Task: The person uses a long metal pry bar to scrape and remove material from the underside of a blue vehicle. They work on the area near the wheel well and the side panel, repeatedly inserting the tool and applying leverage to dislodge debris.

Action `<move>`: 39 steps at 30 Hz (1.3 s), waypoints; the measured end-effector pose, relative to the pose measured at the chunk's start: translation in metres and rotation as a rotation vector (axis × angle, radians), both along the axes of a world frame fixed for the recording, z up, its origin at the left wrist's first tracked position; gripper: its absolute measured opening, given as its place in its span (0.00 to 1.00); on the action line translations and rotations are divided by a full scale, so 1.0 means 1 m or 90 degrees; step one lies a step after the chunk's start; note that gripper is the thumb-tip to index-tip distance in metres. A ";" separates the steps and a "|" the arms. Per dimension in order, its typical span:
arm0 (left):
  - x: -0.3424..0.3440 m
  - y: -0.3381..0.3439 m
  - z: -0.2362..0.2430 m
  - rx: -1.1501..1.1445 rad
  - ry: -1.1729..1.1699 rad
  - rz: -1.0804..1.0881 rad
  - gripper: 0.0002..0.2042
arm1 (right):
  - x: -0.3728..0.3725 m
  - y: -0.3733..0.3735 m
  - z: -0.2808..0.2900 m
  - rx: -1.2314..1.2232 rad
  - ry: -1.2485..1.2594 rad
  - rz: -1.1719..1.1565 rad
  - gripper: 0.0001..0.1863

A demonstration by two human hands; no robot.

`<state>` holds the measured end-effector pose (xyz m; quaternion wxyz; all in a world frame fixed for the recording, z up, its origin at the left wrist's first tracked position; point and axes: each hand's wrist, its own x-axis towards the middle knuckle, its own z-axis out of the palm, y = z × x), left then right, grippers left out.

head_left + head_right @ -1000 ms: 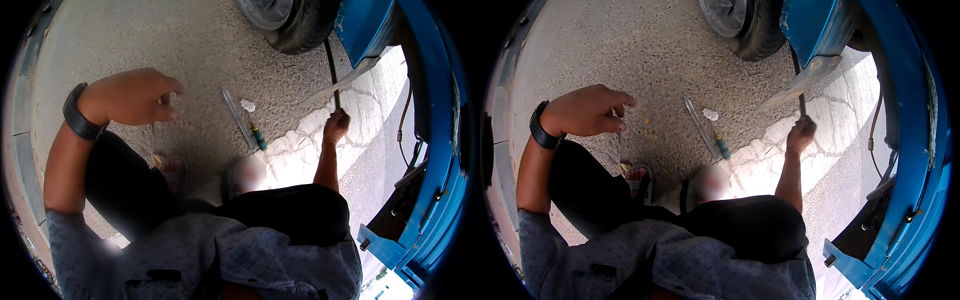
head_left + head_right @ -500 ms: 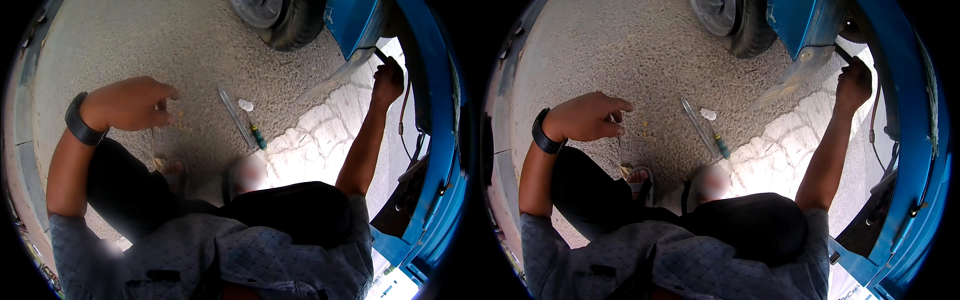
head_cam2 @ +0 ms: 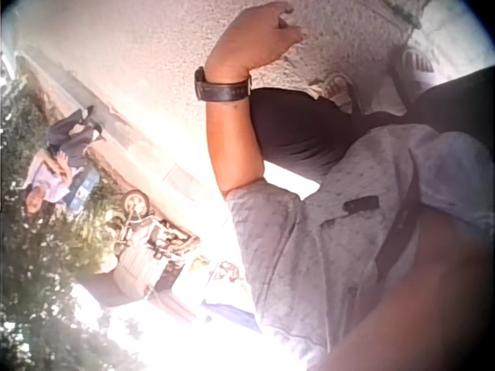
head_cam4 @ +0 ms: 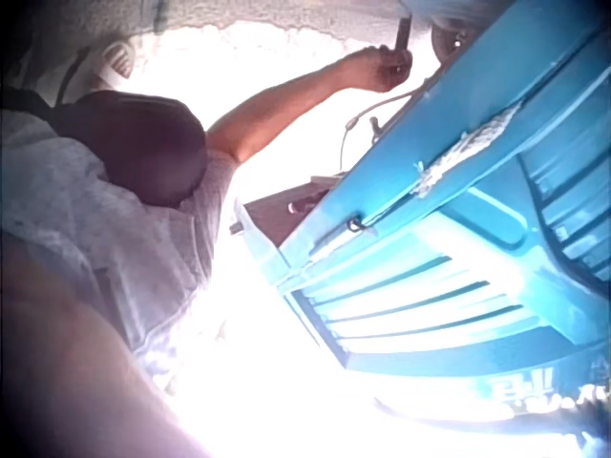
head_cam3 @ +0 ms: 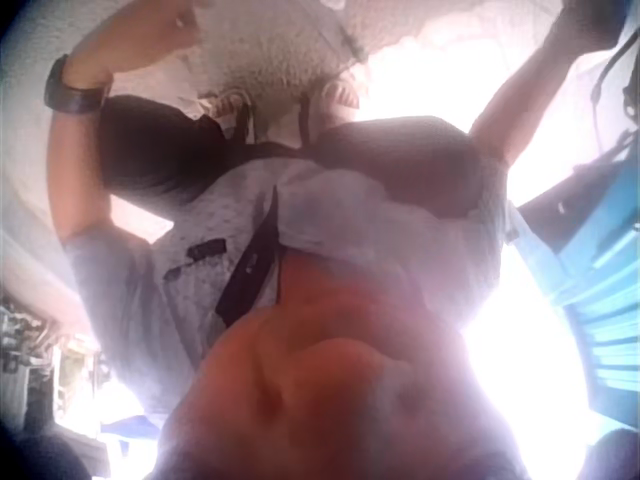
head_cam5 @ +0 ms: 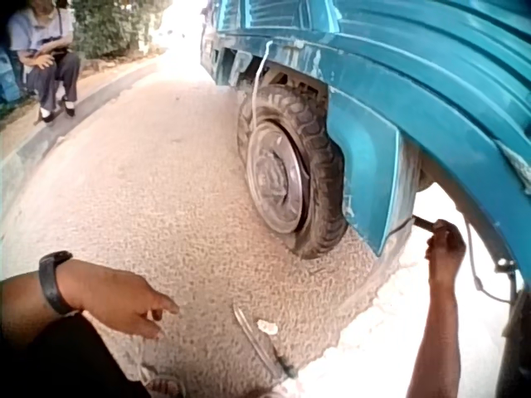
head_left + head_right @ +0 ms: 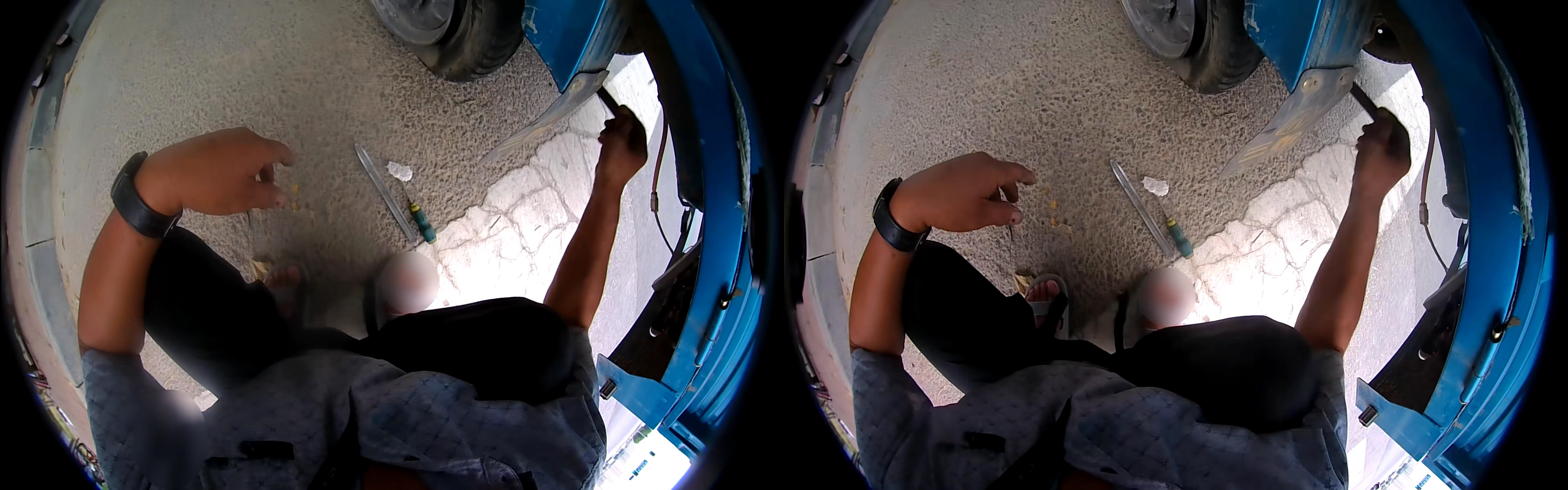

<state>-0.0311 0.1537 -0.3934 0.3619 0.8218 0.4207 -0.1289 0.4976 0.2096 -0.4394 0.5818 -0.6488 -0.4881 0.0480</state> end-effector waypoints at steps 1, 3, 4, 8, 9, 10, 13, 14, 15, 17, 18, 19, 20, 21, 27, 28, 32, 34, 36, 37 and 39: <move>-0.001 -0.001 0.002 0.003 -0.003 0.004 0.26 | -0.001 0.014 0.024 0.012 -0.012 0.021 0.13; -0.001 -0.004 0.009 -0.012 0.018 0.034 0.27 | -0.017 0.026 0.040 0.009 -0.058 0.003 0.14; -0.003 -0.007 0.013 -0.019 0.028 0.053 0.27 | -0.030 0.026 0.041 -0.004 -0.096 -0.036 0.14; -0.004 -0.001 0.018 -0.023 0.007 0.046 0.27 | 0.017 -0.043 -0.114 0.003 -0.124 -0.137 0.15; -0.004 0.000 0.017 -0.017 0.012 0.041 0.27 | 0.020 -0.067 -0.161 -0.052 -0.083 -0.127 0.15; -0.004 0.001 0.016 -0.010 0.017 0.038 0.27 | 0.016 -0.087 -0.189 -0.133 0.000 -0.078 0.15; -0.004 -0.001 0.007 -0.016 0.009 0.033 0.26 | -0.013 -0.082 -0.168 -0.220 0.131 -0.046 0.16; -0.002 -0.005 0.004 -0.026 0.015 0.031 0.26 | -0.017 -0.071 -0.145 -0.203 0.118 -0.063 0.16; -0.002 -0.003 0.003 -0.021 0.016 0.031 0.26 | -0.004 -0.057 -0.121 -0.157 0.095 -0.057 0.15; 0.000 -0.001 0.002 -0.027 0.024 0.024 0.26 | 0.003 -0.037 -0.056 -0.070 0.054 -0.041 0.14; 0.003 0.000 0.004 -0.025 0.027 0.018 0.26 | 0.005 -0.022 -0.024 0.002 0.064 -0.013 0.13; 0.003 0.000 0.006 -0.022 0.035 0.020 0.26 | 0.004 -0.004 0.004 0.019 0.035 0.005 0.13; 0.003 -0.002 0.009 -0.021 0.036 0.025 0.26 | 0.002 0.011 0.025 0.036 0.007 0.026 0.12; 0.003 -0.003 0.010 -0.020 0.034 0.027 0.26 | 0.001 0.023 0.039 0.030 -0.041 0.018 0.12; -0.003 -0.005 0.017 -0.002 0.003 0.020 0.26 | 0.011 -0.037 -0.102 0.048 -0.072 -0.096 0.15; -0.003 -0.004 0.016 0.004 -0.003 0.016 0.26 | 0.015 -0.065 -0.150 -0.063 -0.158 -0.137 0.14; 0.000 -0.003 0.013 -0.007 0.026 0.046 0.25 | -0.016 -0.091 -0.191 -0.305 0.170 -0.003 0.18; -0.002 -0.004 0.008 0.000 0.022 0.038 0.25 | -0.025 -0.072 -0.151 -0.240 0.148 0.014 0.19; -0.002 -0.001 0.004 0.009 0.014 0.018 0.25 | -0.013 -0.046 -0.100 -0.256 0.101 -0.002 0.19; -0.001 0.001 0.002 0.011 0.006 0.003 0.26 | 0.018 -0.022 -0.104 -0.058 -0.017 0.041 0.15; -0.002 -0.001 0.006 0.001 0.017 0.025 0.26 | -0.020 0.001 -0.020 0.012 0.119 0.074 0.15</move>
